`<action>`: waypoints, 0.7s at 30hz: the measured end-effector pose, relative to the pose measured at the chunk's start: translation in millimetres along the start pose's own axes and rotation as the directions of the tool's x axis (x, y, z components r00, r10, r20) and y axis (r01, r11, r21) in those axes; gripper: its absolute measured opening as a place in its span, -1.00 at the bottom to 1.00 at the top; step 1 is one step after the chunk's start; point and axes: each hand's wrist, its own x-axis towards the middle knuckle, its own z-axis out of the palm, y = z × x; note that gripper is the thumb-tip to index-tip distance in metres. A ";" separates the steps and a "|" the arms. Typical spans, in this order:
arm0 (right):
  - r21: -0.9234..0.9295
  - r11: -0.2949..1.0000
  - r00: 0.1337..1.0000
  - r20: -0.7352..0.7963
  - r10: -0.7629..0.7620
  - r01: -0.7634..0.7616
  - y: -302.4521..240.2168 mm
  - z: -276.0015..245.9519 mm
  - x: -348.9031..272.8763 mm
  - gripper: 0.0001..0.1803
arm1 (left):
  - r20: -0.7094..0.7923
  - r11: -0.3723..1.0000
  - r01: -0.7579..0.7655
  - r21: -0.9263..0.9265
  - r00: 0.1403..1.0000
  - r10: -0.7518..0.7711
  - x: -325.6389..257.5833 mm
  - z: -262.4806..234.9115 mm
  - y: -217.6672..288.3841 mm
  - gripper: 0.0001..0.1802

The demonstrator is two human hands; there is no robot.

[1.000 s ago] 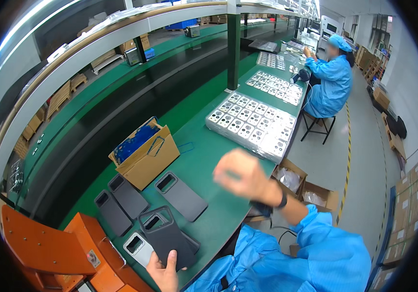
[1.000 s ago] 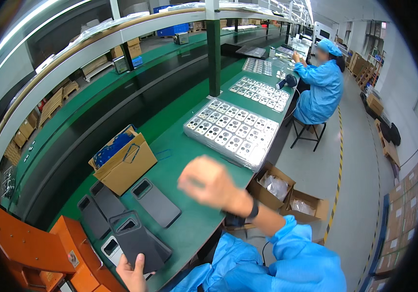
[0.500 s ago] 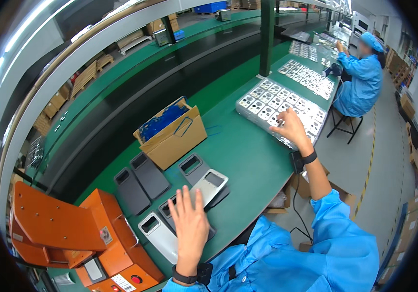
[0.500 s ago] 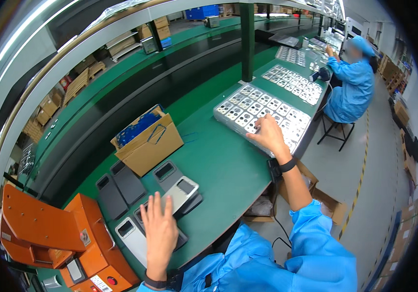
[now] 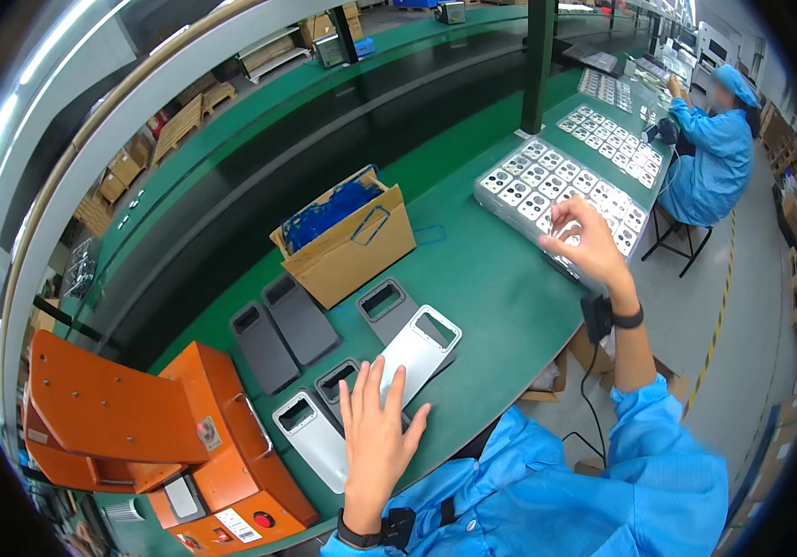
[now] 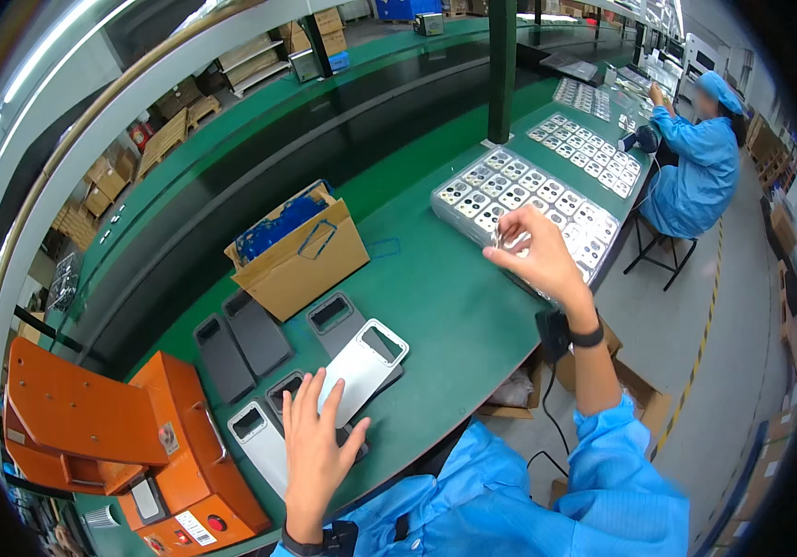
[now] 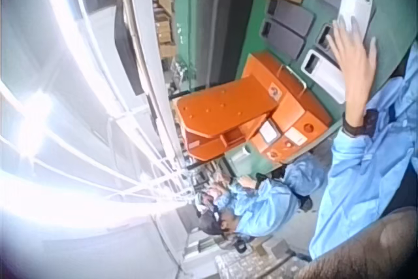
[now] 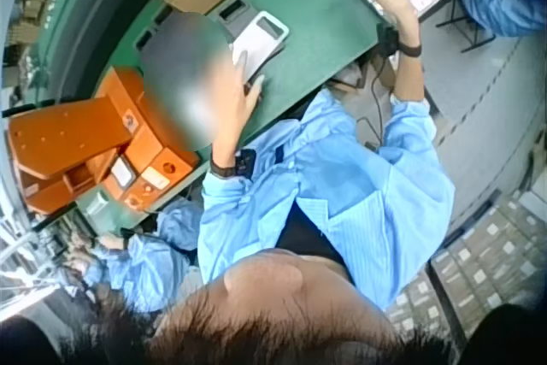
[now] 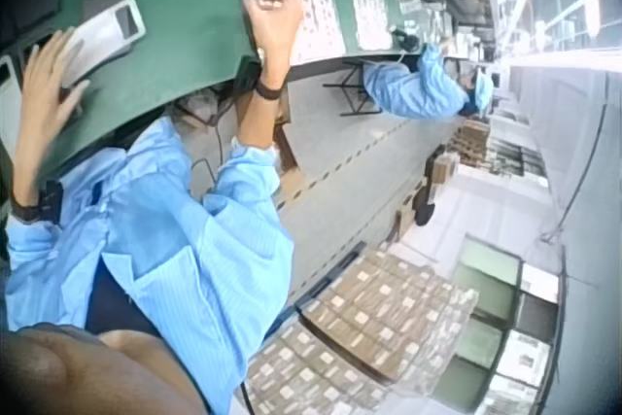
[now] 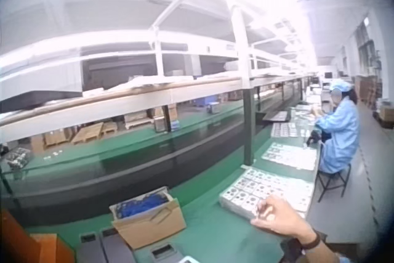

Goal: Assembling plastic shells and electronic components at a factory workstation using a manual press fixture.

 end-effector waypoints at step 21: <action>0.698 0.713 0.878 0.384 -0.286 -0.073 -142.6 169.7 -140.7 -0.63 | -0.284 0.206 -0.230 -0.951 0.913 -0.294 -68.3 0.4 -40.6 -0.31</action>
